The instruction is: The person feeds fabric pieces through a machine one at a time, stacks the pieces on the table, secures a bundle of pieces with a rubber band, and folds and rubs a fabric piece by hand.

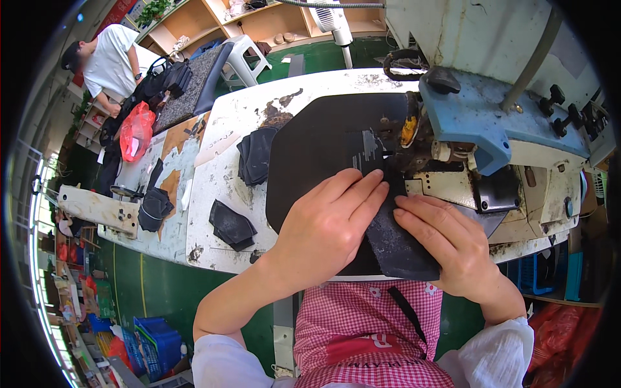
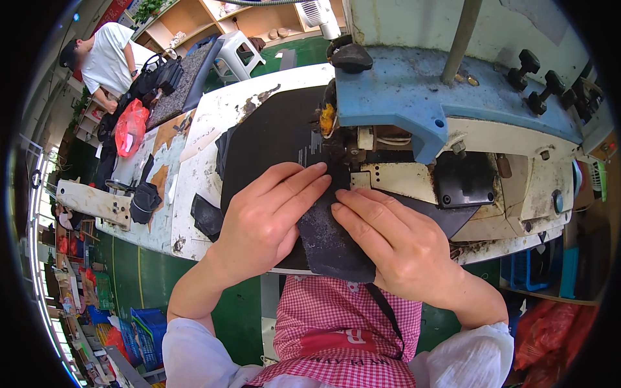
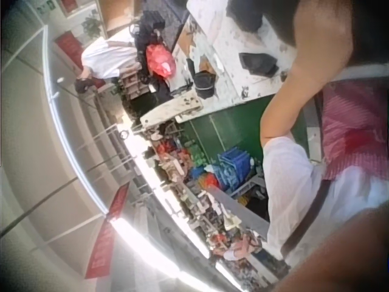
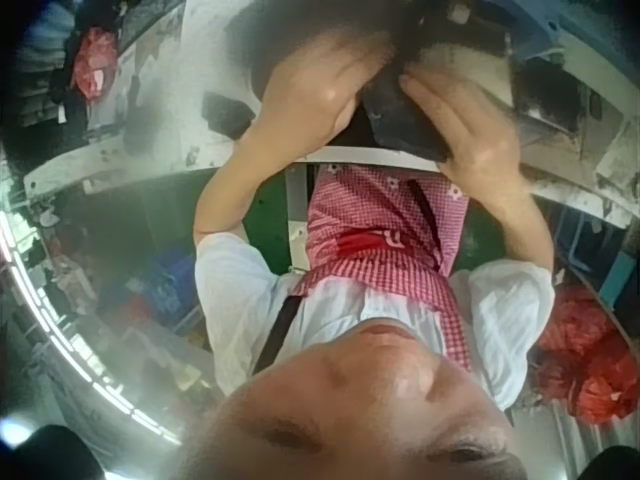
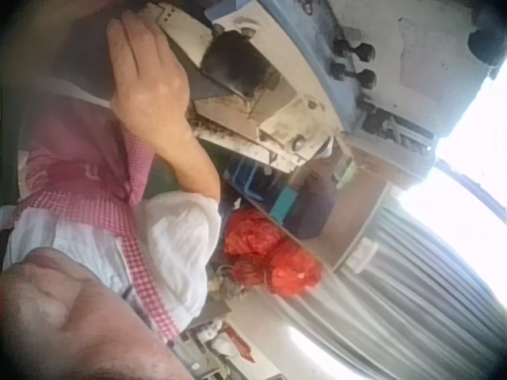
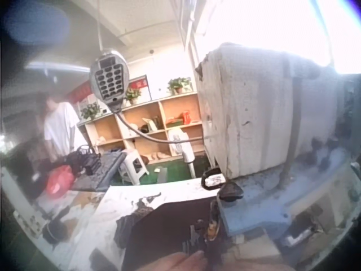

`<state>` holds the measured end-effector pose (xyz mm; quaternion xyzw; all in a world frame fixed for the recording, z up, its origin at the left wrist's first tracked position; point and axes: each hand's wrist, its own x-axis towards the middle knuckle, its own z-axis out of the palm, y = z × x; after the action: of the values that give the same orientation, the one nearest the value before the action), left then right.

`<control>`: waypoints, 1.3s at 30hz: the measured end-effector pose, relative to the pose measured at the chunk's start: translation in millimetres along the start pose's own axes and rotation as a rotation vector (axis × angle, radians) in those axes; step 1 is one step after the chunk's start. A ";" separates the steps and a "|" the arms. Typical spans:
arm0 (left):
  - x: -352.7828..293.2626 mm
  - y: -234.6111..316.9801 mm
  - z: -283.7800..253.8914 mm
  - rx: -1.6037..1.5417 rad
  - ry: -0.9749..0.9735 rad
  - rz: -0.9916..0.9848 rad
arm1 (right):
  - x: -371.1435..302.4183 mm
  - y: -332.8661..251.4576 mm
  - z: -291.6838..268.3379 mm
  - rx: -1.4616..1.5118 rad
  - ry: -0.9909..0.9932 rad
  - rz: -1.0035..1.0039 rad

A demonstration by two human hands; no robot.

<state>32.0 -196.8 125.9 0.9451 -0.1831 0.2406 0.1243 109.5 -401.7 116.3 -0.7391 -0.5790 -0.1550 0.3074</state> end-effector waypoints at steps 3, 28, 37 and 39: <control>0.8 -1.0 0.5 -0.011 0.000 0.012 | -0.8 -0.6 0.2 0.000 -0.005 0.013; 7.8 -4.2 -8.8 -0.008 -0.138 0.017 | -4.6 3.2 2.5 -0.025 0.070 0.023; 1.7 -15.9 -11.7 -0.117 -0.183 0.089 | -3.4 1.0 0.6 -0.041 0.032 0.061; 1.3 -18.5 -13.4 -0.108 -0.179 0.140 | -2.9 0.9 0.6 -0.026 0.020 0.053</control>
<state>35.0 -176.1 135.3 0.9396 -0.2718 0.1530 0.1408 109.4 -403.7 113.9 -0.7565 -0.5540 -0.1619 0.3075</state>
